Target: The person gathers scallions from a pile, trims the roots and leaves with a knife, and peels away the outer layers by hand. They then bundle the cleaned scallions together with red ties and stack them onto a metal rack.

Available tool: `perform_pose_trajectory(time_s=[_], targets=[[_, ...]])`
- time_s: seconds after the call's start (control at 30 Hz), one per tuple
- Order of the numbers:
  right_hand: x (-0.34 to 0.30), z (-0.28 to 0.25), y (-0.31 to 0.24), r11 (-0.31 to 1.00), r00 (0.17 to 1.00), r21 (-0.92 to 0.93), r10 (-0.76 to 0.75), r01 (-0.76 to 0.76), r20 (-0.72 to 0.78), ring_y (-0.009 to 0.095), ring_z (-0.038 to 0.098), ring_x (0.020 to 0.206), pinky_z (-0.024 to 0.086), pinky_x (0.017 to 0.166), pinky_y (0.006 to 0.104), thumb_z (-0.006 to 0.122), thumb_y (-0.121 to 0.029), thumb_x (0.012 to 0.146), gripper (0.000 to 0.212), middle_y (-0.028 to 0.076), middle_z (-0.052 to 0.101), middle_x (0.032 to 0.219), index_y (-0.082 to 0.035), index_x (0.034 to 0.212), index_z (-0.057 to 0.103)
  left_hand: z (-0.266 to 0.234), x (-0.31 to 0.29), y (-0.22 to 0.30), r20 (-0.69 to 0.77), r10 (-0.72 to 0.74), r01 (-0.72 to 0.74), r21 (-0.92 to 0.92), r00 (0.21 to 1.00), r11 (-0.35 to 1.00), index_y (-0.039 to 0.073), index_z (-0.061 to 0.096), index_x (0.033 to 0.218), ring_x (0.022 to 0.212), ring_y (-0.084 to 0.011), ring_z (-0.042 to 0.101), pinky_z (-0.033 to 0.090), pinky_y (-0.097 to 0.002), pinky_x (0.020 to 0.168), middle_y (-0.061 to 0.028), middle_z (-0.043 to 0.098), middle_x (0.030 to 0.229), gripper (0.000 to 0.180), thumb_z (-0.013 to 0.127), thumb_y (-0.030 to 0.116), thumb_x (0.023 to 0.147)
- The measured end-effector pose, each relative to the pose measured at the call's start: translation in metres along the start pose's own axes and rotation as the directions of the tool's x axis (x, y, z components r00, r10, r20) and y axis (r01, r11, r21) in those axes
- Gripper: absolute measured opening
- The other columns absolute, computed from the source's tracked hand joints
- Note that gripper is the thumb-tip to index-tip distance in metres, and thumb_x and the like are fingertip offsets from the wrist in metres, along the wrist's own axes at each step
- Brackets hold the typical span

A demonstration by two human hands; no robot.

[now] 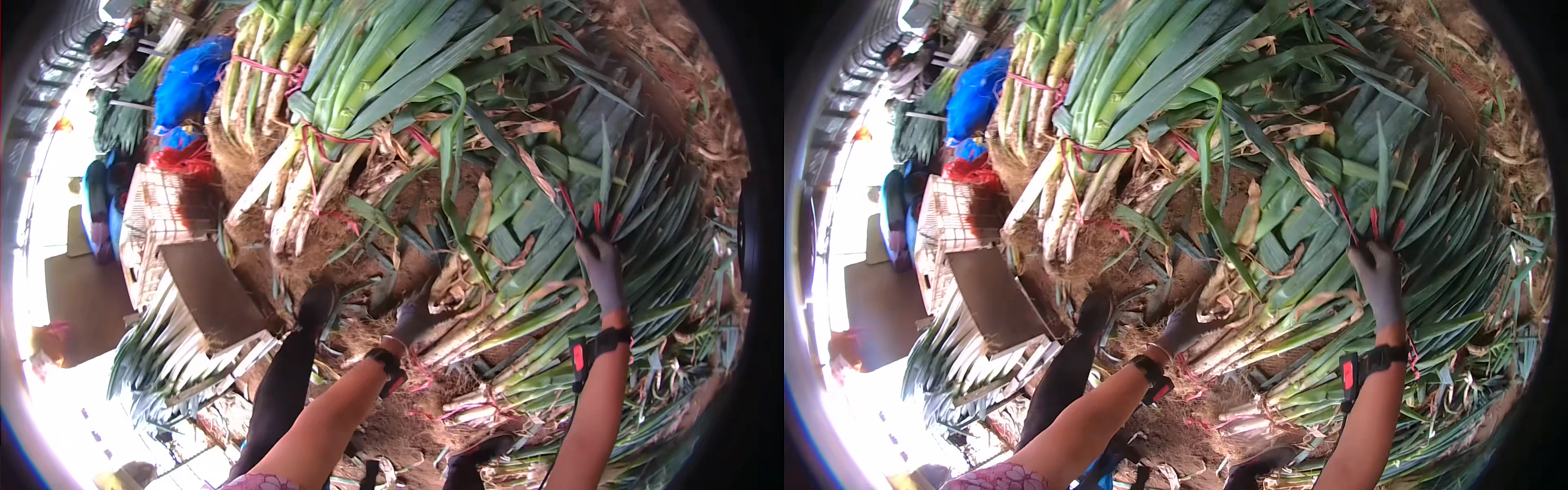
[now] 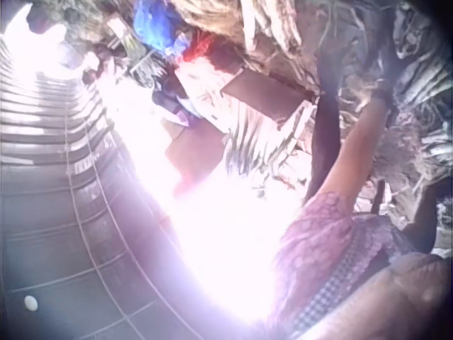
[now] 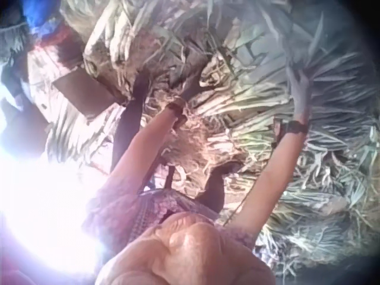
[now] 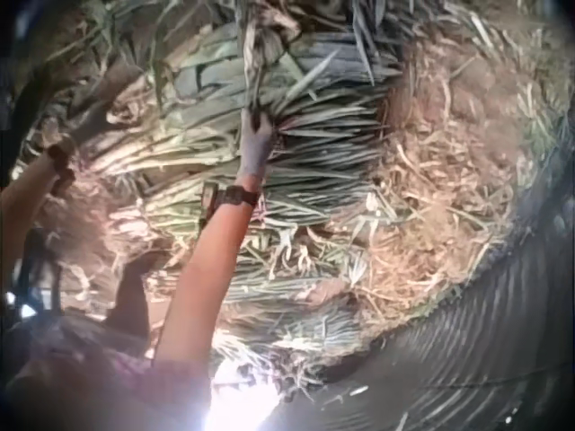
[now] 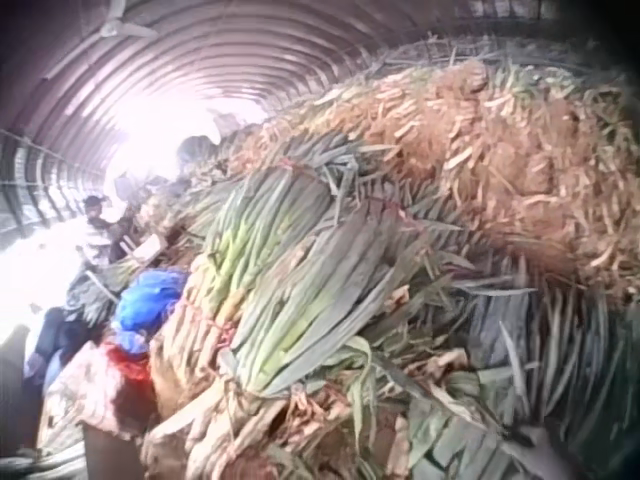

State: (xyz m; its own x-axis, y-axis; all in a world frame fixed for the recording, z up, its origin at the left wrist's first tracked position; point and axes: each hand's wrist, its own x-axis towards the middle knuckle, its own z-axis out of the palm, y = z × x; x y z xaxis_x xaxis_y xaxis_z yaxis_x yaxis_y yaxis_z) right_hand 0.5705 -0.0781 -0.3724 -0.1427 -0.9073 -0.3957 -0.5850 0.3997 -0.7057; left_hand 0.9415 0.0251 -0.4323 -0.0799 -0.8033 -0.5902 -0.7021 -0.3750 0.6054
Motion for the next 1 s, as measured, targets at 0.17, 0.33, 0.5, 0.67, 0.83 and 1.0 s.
perform_pose_trajectory(time_s=[0.17,0.33,0.5,0.67,0.83,1.0], targets=[[-0.095,-0.033,0.022,0.925,0.975,0.365,-0.025,0.106,-0.220,0.014,0.045,0.074,0.039,0.067,0.0255,0.062,-0.017,0.082,0.019,0.006,0.048,0.085,0.001,0.085,0.056,0.041,-0.039,0.019,0.041,0.103,-0.100,-0.060,0.994,0.993,0.017,0.031,0.142,0.114,-0.0394,0.051,0.044,-0.0437,0.091,-0.0228,0.051,0.125,0.081,0.072,0.039,0.075],[-0.200,-0.086,0.002,0.929,0.927,0.368,0.160,-0.026,-0.339,0.011,0.042,0.077,0.036,0.069,0.0237,0.056,-0.013,0.082,0.016,0.003,0.042,0.083,0.001,0.089,0.057,0.064,-0.076,0.031,0.135,0.075,-0.075,-0.005,0.988,0.997,0.018,0.033,0.140,0.115,-0.0405,0.049,0.044,-0.0439,0.093,-0.0237,0.044,0.133,0.072,0.069,0.025,0.078],[-0.229,-0.111,0.066,0.969,0.859,0.153,0.244,-0.195,-0.449,0.019,0.049,0.093,0.041,0.079,0.0324,0.056,-0.015,0.086,0.032,0.009,0.054,0.097,0.004,0.112,0.051,0.114,-0.080,0.084,0.268,0.183,-0.215,0.098,0.946,0.972,0.015,0.030,0.139,0.101,-0.0394,0.056,0.048,-0.0482,0.083,-0.0237,0.054,0.115,0.070,0.066,0.021,0.078],[-0.165,-0.054,0.035,0.931,0.858,-0.349,-0.091,-0.107,-0.505,0.032,0.023,0.136,0.019,0.111,0.0419,0.056,-0.009,0.084,0.059,0.019,0.031,0.143,-0.003,0.138,0.034,0.109,-0.032,0.106,0.436,-0.024,-0.035,0.126,0.899,0.991,0.008,0.026,0.141,0.111,-0.0417,0.052,0.044,-0.0480,0.091,-0.0242,0.051,0.125,0.075,0.065,0.029,0.081],[-0.106,0.080,-0.186,0.980,0.967,0.123,-0.127,0.157,-0.221,0.030,0.040,0.128,0.031,0.106,0.0403,0.063,-0.007,0.081,0.054,0.018,0.043,0.136,-0.003,0.132,0.044,0.028,-0.050,0.029,0.168,0.102,-0.014,-0.457,0.981,0.889,0.013,0.022,0.144,0.114,-0.0356,0.053,0.041,-0.0450,0.098,-0.0220,0.052,0.126,0.080,0.066,0.035,0.082],[-0.042,0.197,-0.368,0.768,0.770,0.049,-0.637,0.638,-0.045,0.039,0.035,0.130,0.039,0.101,0.0409,0.061,-0.005,0.080,0.062,0.023,0.034,0.141,-0.007,0.137,0.036,-0.176,-0.053,-0.058,-0.121,-0.391,0.027,-0.936,0.912,0.352,0.006,0.044,0.131,0.110,-0.0234,0.054,0.045,-0.0397,0.093,-0.0112,0.055,0.123,0.043,0.053,0.014,0.089]])
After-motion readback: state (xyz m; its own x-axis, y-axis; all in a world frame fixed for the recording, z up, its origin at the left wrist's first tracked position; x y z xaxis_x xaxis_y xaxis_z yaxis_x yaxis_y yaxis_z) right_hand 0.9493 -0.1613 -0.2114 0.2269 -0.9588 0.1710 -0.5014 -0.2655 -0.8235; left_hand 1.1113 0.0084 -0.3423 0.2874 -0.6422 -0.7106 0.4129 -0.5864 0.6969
